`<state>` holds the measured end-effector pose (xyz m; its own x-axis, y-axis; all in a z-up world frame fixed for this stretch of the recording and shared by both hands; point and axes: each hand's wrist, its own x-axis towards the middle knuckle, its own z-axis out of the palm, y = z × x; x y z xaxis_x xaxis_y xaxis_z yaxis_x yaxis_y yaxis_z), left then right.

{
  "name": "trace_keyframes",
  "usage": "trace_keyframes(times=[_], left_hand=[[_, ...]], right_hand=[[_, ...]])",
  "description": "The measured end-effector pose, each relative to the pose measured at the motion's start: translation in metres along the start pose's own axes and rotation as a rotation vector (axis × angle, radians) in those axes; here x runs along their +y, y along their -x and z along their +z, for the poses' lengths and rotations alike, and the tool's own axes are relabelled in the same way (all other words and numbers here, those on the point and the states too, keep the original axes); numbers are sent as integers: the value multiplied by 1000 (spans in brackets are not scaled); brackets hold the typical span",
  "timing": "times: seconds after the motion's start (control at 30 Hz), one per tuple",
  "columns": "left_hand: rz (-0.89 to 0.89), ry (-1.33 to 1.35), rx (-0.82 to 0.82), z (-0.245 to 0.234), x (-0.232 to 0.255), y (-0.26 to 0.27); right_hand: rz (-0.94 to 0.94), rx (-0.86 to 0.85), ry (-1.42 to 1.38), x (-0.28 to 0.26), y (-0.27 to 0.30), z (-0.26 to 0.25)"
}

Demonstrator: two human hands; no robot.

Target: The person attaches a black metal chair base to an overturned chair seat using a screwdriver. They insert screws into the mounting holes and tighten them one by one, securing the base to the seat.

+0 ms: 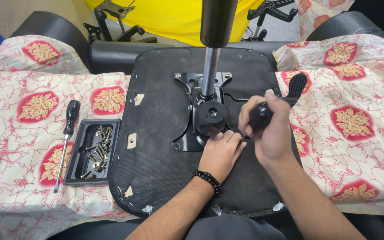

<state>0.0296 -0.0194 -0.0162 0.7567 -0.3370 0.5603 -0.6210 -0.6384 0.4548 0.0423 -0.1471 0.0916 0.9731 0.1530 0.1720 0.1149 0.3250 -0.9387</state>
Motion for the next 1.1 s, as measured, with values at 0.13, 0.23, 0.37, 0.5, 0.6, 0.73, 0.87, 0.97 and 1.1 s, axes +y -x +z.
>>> trace_keyframes(times=[0.13, 0.23, 0.37, 0.5, 0.6, 0.73, 0.87, 0.97, 1.1], left_hand=[[23, -11, 8, 1, -1, 0], [-10, -26, -19, 3, 0, -1], [-44, -52, -30, 5, 3, -2], [-52, -20, -50, 4, 2, -2], [-34, 28, -48, 3, 1, -2], [5, 123, -38, 3, -3, 0], [-3, 150, -49, 4, -5, -1], [-43, 112, -77, 5, -4, 0], [-48, 104, -62, 4, -2, 0]], right_hand=[[172, -334, 59, -6, -8, -17], [-35, -243, -98, -6, -10, -11], [-255, 117, 125, -6, -3, 8], [-100, 370, 64, -9, 4, 11], [-105, 333, -94, -4, 6, 4], [-126, 9, -256, -1, 5, -18], [-166, -76, -317, 0, -2, -27], [-195, 301, -76, 0, 0, -15], [-275, 411, 204, -2, 12, 6]])
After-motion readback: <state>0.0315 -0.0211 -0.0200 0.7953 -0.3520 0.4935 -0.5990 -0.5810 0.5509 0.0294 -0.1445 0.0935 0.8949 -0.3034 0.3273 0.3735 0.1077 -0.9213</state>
